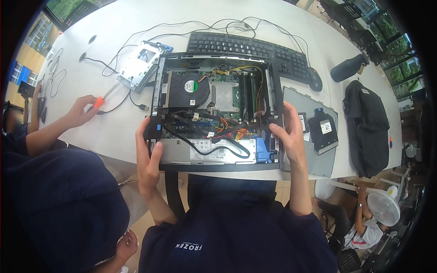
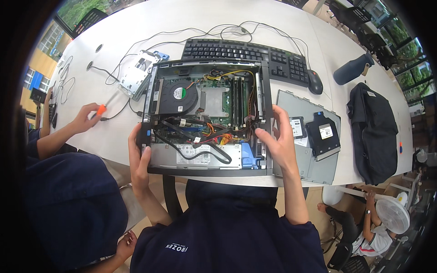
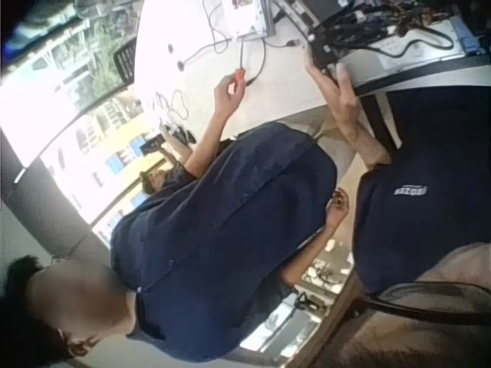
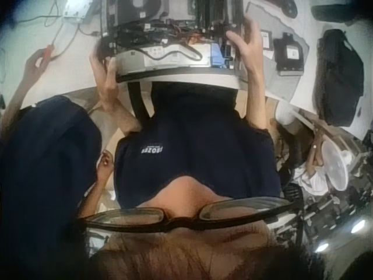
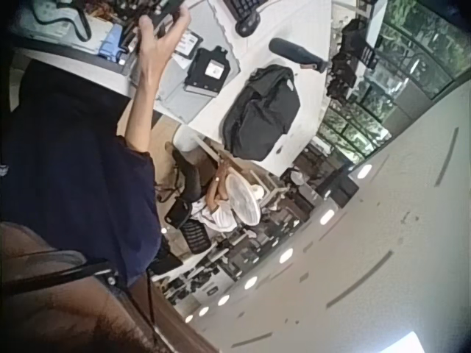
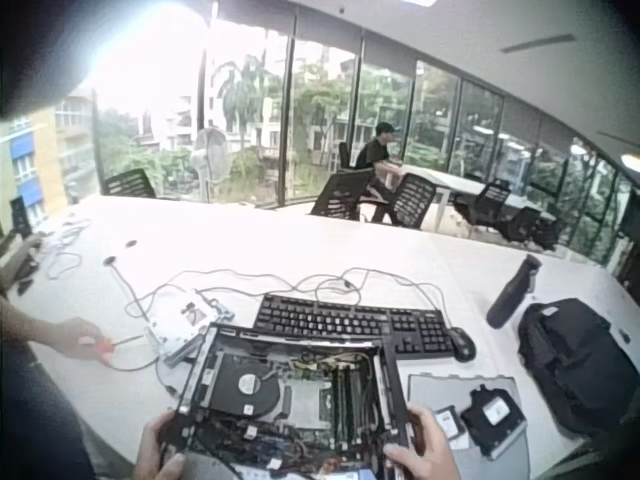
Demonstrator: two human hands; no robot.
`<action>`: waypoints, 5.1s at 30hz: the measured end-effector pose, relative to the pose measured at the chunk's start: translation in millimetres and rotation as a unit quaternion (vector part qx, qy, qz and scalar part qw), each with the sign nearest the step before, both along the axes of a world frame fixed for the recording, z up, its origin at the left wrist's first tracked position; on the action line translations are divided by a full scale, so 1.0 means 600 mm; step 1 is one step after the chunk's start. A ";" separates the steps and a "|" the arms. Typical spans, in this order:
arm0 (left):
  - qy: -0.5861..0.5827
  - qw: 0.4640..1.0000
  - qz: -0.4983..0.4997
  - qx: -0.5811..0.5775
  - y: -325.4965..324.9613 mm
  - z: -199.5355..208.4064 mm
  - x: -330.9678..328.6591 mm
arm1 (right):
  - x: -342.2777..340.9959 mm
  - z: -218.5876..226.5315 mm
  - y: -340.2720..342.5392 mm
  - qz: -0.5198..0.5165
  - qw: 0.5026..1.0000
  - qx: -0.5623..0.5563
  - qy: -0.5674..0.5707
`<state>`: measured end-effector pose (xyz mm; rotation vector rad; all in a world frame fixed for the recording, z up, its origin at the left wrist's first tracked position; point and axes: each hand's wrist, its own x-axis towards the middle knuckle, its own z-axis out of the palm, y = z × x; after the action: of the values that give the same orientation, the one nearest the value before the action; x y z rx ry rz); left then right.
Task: Installing or replacing RAM modules and a storage drive bracket inside a computer chassis.
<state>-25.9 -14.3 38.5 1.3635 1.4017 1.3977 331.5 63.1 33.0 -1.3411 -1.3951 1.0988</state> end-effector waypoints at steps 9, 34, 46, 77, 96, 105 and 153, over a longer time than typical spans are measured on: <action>-0.010 0.998 0.025 -0.062 -0.005 0.014 -0.004 | -0.015 0.028 0.058 0.013 0.998 -0.050 -0.031; 0.521 0.830 0.039 -0.197 0.389 0.013 -0.224 | -0.009 0.020 0.066 0.043 0.999 -0.028 0.006; -0.162 0.982 -0.028 -0.095 0.308 0.120 -0.280 | 0.000 0.015 0.065 0.040 0.997 -0.010 -0.064; 0.189 0.964 -0.064 0.178 -0.148 0.100 0.281 | -0.028 0.126 -0.281 0.227 0.950 0.057 0.205; -0.116 0.937 -0.329 -0.018 -0.160 0.038 0.224 | 0.022 0.045 -0.269 0.199 0.911 0.015 0.361; -0.076 0.963 -0.256 0.043 -0.146 0.018 0.234 | 0.063 0.045 -0.254 0.112 0.967 0.098 0.205; -0.314 0.881 -0.349 0.067 -0.100 -0.030 0.199 | 0.090 0.017 -0.239 -0.063 0.928 0.156 0.333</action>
<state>93.3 -74.2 20.4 1.1612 0.3299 1.2640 385.6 -80.4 43.4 -0.7126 -0.9088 1.0546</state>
